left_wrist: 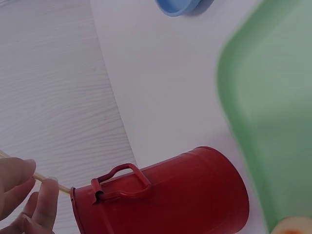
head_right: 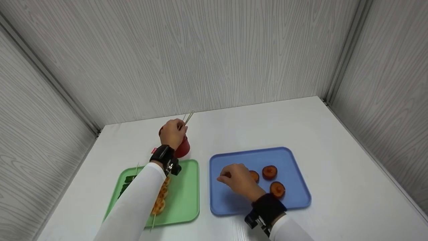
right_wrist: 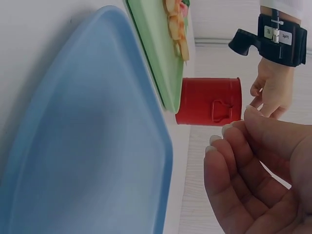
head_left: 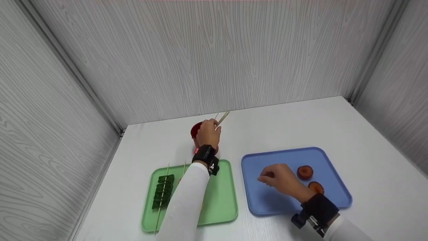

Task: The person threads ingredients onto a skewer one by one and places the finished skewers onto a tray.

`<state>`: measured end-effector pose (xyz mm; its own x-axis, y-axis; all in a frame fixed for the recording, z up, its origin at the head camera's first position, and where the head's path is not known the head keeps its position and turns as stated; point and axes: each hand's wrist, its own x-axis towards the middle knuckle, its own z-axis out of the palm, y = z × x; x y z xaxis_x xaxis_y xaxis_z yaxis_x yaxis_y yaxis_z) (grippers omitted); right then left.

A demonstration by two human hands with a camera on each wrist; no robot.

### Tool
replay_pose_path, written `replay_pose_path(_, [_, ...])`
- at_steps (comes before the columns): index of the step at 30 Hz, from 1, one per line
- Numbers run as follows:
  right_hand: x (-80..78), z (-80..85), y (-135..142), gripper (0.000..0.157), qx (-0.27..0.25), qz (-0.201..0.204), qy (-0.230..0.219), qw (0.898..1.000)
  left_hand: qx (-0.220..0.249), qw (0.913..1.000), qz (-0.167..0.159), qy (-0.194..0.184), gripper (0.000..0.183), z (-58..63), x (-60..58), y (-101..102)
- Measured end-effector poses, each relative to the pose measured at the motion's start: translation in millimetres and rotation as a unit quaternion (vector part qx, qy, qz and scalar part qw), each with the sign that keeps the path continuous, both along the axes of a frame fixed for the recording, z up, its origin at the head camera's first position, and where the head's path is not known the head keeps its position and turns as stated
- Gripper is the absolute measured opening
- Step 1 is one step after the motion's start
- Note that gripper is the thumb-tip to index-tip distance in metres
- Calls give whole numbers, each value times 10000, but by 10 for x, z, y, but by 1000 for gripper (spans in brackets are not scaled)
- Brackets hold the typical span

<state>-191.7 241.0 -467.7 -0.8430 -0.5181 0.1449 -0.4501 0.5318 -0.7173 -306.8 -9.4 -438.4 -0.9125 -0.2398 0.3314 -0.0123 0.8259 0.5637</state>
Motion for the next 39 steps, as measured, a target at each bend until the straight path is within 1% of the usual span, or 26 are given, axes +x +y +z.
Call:
replay_pose_path(5, [-34, 9, -3, 8, 36, 34, 14, 10000, -52, 10000, -24, 60, 8, 21, -6, -26])
replay_pose_path(9, [-69, 32, -14, 9, 28, 34, 31, 10000, -31, 9999, -86, 63, 9, 79, 6, -59])
replay_pose_path(11, [-88, 43, -28, 10, 0, 15, -4, 10000, -69, 9998, -104, 141, 9, 115, 9, -81])
replay_pose_path(15, [-130, 47, -74, 10, -57, -27, -151, 9999, -181, 9982, -196, 544, 10, 208, 17, -119])
replay_pose_path(18, [-152, 21, -107, 12, -61, -1, -207, 9998, -177, 9958, -279, 855, 11, 293, 42, -130])
replay_pose_path(26, [-181, -18, -127, 15, -118, 97, -225, 9996, -101, 9883, -452, 1455, 13, 558, 121, -103])
replay_pose_path(30, [-181, -14, -130, 15, -164, 96, -244, 9995, -5, 9822, -520, 1807, 13, 684, 167, -94])
replay_pose_path(34, [-178, -23, -140, 15, -165, 73, -264, 9995, 152, 9734, -621, 2201, 15, 795, 226, -80])
replay_pose_path(37, [-181, -34, -156, 14, -123, 56, -300, 9995, 196, 9667, -682, 2458, 16, 858, 263, -75])
replay_pose_path(39, [-176, -30, -171, 14, -121, 50, -328, 9994, 233, 9637, -720, 2560, 16, 883, 285, -73])
